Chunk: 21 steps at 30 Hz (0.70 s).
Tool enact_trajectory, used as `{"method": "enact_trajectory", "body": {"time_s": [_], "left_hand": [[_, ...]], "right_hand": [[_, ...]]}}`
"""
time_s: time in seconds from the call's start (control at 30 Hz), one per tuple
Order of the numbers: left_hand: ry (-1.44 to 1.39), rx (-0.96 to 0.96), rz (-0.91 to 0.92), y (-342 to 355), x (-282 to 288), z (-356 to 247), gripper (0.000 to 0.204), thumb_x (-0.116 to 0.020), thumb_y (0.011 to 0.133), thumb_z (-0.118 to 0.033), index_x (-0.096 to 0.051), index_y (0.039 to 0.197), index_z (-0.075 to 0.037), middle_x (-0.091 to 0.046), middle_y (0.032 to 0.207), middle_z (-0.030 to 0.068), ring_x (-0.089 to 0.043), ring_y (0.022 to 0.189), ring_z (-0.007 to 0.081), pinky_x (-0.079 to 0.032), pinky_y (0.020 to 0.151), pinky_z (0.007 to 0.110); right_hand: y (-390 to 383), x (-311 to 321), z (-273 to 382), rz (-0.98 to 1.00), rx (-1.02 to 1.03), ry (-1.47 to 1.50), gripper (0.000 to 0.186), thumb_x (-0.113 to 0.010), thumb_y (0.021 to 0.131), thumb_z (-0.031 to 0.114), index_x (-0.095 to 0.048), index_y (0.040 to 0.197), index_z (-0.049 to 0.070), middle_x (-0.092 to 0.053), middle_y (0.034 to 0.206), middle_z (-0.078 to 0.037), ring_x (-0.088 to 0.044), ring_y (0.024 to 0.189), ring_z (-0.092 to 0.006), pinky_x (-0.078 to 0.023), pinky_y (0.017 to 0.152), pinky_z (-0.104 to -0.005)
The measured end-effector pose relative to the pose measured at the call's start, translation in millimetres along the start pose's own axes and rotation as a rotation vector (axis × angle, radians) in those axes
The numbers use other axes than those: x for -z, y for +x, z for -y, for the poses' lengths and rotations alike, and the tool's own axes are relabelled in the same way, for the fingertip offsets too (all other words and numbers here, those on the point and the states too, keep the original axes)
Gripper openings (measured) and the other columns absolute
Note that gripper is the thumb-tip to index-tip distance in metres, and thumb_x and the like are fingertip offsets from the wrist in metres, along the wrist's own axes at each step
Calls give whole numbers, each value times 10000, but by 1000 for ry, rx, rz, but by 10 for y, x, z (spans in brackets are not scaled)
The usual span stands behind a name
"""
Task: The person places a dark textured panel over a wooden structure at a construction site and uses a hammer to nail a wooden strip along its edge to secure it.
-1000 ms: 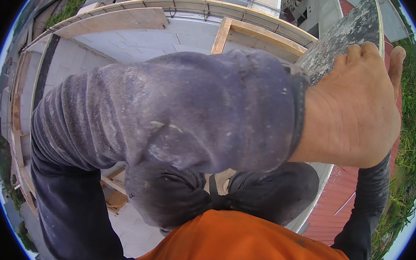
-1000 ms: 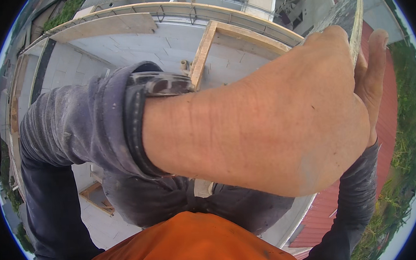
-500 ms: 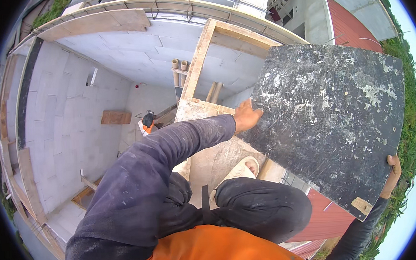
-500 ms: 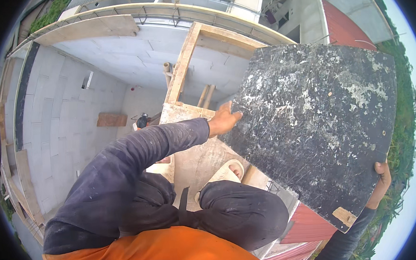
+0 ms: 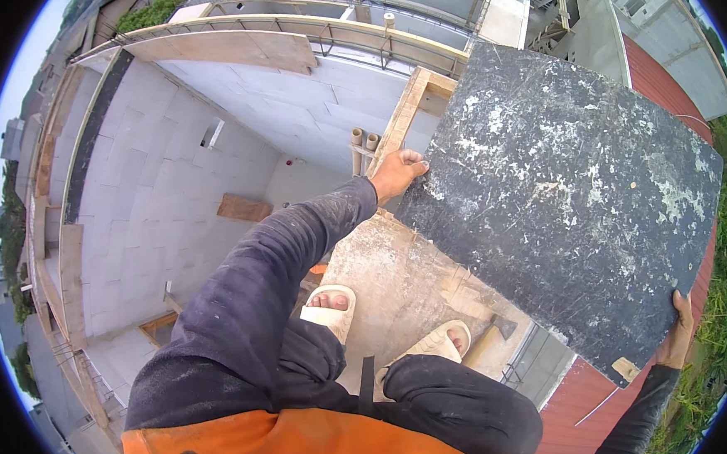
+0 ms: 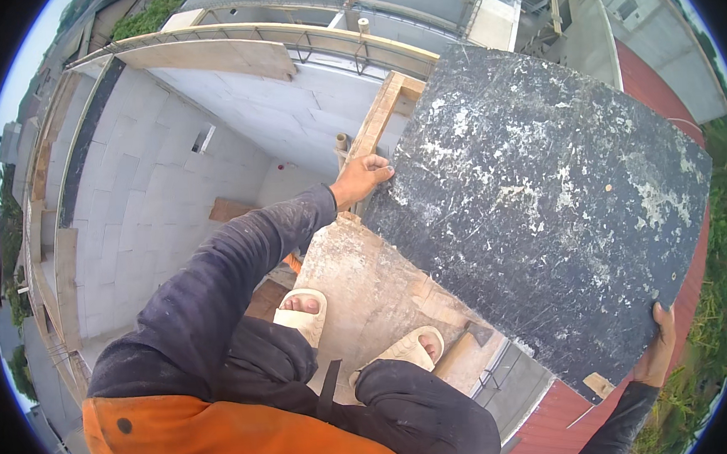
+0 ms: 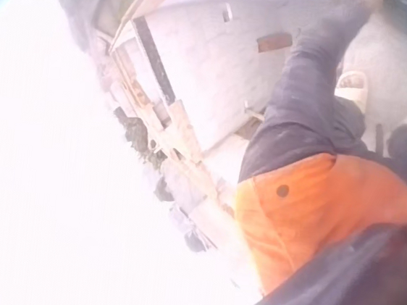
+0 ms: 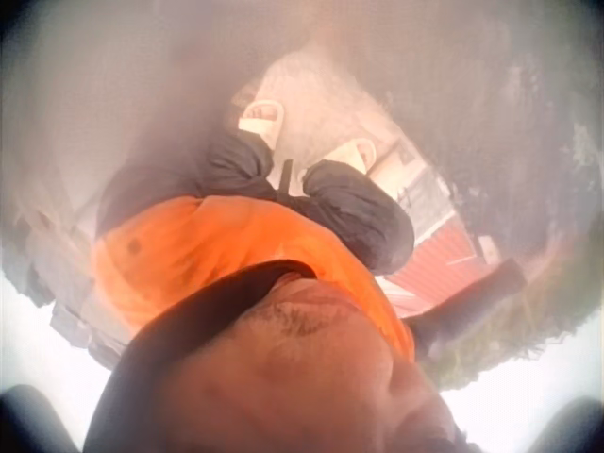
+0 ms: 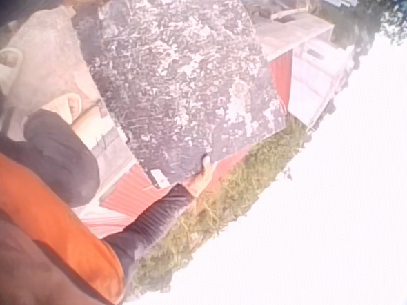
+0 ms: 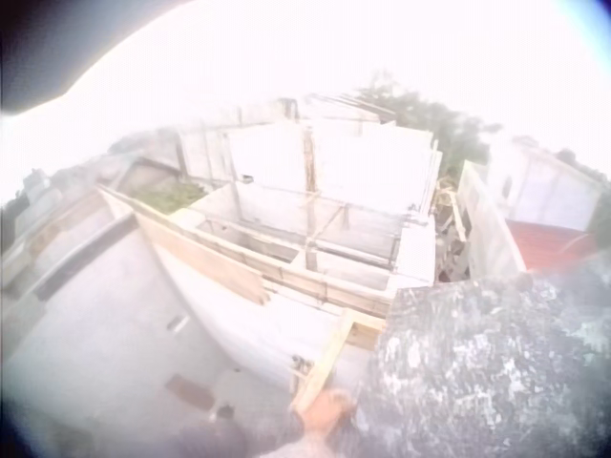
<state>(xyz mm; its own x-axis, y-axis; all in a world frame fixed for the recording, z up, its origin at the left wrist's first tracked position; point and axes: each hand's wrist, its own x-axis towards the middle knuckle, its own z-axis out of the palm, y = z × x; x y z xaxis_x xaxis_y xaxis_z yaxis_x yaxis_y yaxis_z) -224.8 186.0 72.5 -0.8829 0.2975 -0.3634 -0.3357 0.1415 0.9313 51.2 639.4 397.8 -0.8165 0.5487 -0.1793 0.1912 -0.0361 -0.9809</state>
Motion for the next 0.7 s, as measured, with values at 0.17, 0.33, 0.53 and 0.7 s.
{"method": "enact_trajectory", "body": {"time_s": [0.17, 0.33, 0.53, 0.7], "left_hand": [[176, 51, -138, -703, 350, -648, 380, -763, 938, -166, -668, 1224, 65, -731, 1081, 139, -693, 998, 207, -543, 929, 345], [338, 110, -182, -1244, 417, -1246, 344, -769, 903, -129, -689, 1180, 59, -735, 1058, 135, -702, 970, 205, -544, 900, 354], [349, 112, -110, -1426, 459, -1470, 415, -747, 898, -135, -673, 1253, 66, -751, 1055, 132, -708, 987, 207, -538, 907, 345], [367, 88, -118, -1456, 477, -1552, 408, -747, 889, -129, -675, 1250, 48, -755, 1057, 126, -713, 958, 205, -542, 899, 335]], "right_hand": [[524, 469, -399, -2, -280, 105, 360, -642, 908, 246, -637, 1215, 58, -683, 1085, -64, -681, 931, -212, -574, 830, -372], [714, 548, -499, -133, -219, -200, 273, -636, 954, 303, -701, 1000, 42, -695, 1035, -63, -645, 915, -171, -510, 828, -342], [809, 651, -665, -146, -233, -333, 446, -621, 967, 337, -722, 1202, -29, -710, 1156, -105, -639, 1044, -204, -464, 971, -337], [1116, 748, -828, -129, -158, -516, 519, -618, 974, 382, -704, 1254, -47, -704, 1208, -111, -616, 1123, -217, -434, 1031, -350]]}}
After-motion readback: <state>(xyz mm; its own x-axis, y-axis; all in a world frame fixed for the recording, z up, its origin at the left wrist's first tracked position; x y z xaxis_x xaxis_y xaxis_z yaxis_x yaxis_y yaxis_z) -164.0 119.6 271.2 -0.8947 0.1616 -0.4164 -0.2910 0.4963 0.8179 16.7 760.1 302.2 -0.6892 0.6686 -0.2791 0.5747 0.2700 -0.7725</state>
